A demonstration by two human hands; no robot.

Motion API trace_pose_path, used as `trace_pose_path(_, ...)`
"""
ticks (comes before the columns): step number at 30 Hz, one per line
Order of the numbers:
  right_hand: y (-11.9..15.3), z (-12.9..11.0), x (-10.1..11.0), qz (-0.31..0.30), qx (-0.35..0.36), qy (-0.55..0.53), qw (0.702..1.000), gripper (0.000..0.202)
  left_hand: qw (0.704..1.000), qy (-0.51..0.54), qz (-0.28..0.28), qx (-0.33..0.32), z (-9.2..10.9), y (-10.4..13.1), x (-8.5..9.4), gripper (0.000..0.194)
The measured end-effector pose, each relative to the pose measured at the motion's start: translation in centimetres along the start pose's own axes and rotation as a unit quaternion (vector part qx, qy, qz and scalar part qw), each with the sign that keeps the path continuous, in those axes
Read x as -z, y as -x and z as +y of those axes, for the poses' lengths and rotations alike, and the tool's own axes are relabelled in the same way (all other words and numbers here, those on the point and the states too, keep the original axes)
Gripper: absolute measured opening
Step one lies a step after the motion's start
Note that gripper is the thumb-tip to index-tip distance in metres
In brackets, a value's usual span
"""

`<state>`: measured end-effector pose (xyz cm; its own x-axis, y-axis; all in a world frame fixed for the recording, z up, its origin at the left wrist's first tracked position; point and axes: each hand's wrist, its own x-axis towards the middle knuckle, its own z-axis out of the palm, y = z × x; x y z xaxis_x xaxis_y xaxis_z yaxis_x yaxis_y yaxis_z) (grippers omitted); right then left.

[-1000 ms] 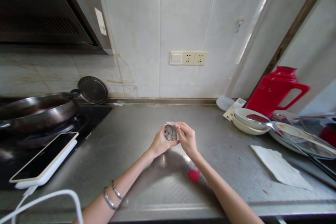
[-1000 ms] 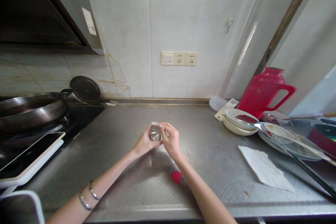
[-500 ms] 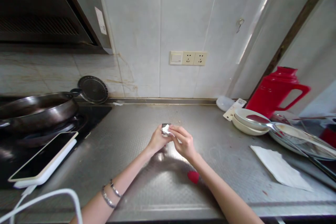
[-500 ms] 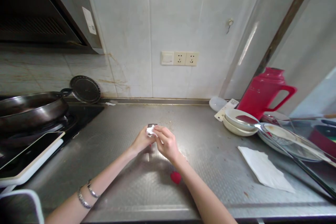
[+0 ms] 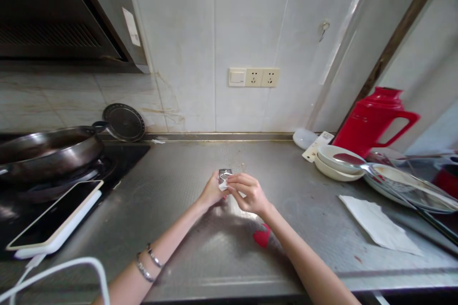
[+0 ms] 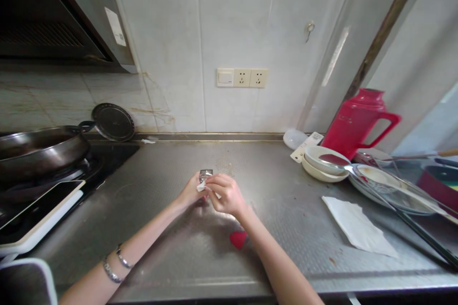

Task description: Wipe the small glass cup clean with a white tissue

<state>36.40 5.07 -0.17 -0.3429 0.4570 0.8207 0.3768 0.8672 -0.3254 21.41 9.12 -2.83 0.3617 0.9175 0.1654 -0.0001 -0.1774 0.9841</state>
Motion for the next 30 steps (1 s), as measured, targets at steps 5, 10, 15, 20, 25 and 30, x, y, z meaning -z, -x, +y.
trace_pose_path(5,-0.5,0.4,0.2,0.128,-0.161,-0.011,0.979,0.027,0.998,-0.021,0.043,0.037,1.4,0.4,-0.8,0.055)
trace_pose_path(10,-0.7,1.6,0.2,0.089,-0.271,-0.108,0.952,0.034,0.999,-0.006,0.005,0.049,2.5,1.0,-1.0,0.052)
trace_pose_path(15,-0.6,2.0,1.0,-0.066,-0.282,-0.294,0.911,0.042,0.996,0.014,-0.031,0.077,3.0,1.0,-0.4,0.054)
trace_pose_path(20,-0.1,2.1,0.8,-0.132,-0.253,-0.336,0.898,0.082,0.994,0.014,-0.046,0.098,3.2,1.0,-0.2,0.061)
trace_pose_path(25,-0.3,1.6,0.2,-0.079,-0.293,-0.296,0.906,0.078,0.991,0.053,-0.052,0.111,2.3,0.7,0.6,0.088)
trace_pose_path(30,-0.9,1.6,0.7,-0.049,-0.344,-0.311,0.884,0.067,0.989,0.061,-0.132,0.041,0.8,0.1,1.3,0.128)
